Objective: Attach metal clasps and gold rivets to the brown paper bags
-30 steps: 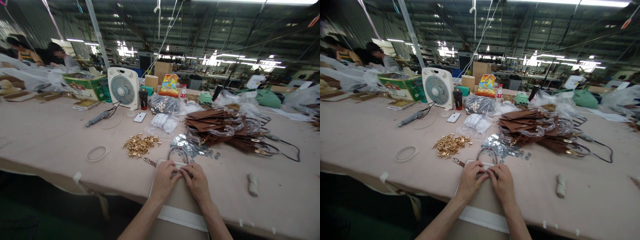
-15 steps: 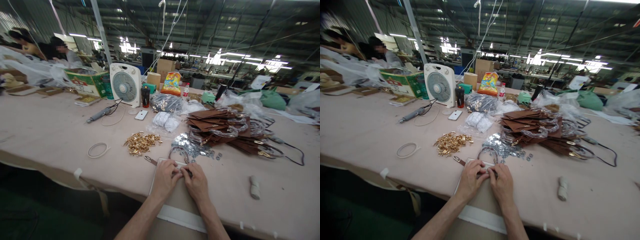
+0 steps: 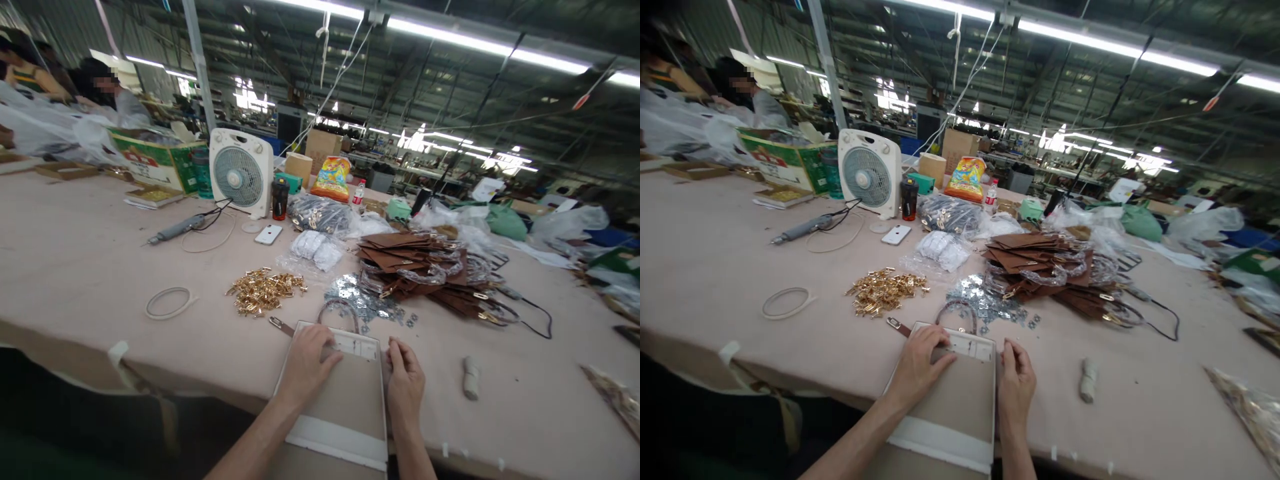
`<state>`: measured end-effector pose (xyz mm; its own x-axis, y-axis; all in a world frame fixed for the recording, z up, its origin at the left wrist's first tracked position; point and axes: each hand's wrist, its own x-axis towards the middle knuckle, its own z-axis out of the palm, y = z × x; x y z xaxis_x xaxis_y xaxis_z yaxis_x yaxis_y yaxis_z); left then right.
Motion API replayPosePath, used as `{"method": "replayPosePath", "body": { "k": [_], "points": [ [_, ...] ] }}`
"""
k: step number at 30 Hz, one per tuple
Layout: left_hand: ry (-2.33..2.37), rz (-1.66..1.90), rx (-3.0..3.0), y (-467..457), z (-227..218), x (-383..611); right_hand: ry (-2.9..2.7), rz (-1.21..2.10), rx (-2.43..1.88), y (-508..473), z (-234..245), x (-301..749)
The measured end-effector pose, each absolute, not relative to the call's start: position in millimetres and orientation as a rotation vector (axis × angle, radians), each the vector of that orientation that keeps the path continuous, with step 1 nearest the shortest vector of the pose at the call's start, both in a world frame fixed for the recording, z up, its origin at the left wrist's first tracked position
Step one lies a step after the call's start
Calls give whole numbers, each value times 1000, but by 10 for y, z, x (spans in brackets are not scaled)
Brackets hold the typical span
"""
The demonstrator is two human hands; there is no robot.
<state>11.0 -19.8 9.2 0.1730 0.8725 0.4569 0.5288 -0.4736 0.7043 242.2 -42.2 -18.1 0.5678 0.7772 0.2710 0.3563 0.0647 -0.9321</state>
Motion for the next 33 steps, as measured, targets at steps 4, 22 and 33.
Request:
{"method": "replayPosePath", "body": {
  "k": [4,22,33],
  "points": [
    [1366,1233,2133,-200,84,124,-1089,524,-1590,-491,-197,2484],
    [1200,931,2441,-239,228,702,-1381,340,-1538,-420,-220,2394],
    [1280,745,2499,-92,-5,852,-1370,464,-1538,-199,-703,2702]
  ]
}}
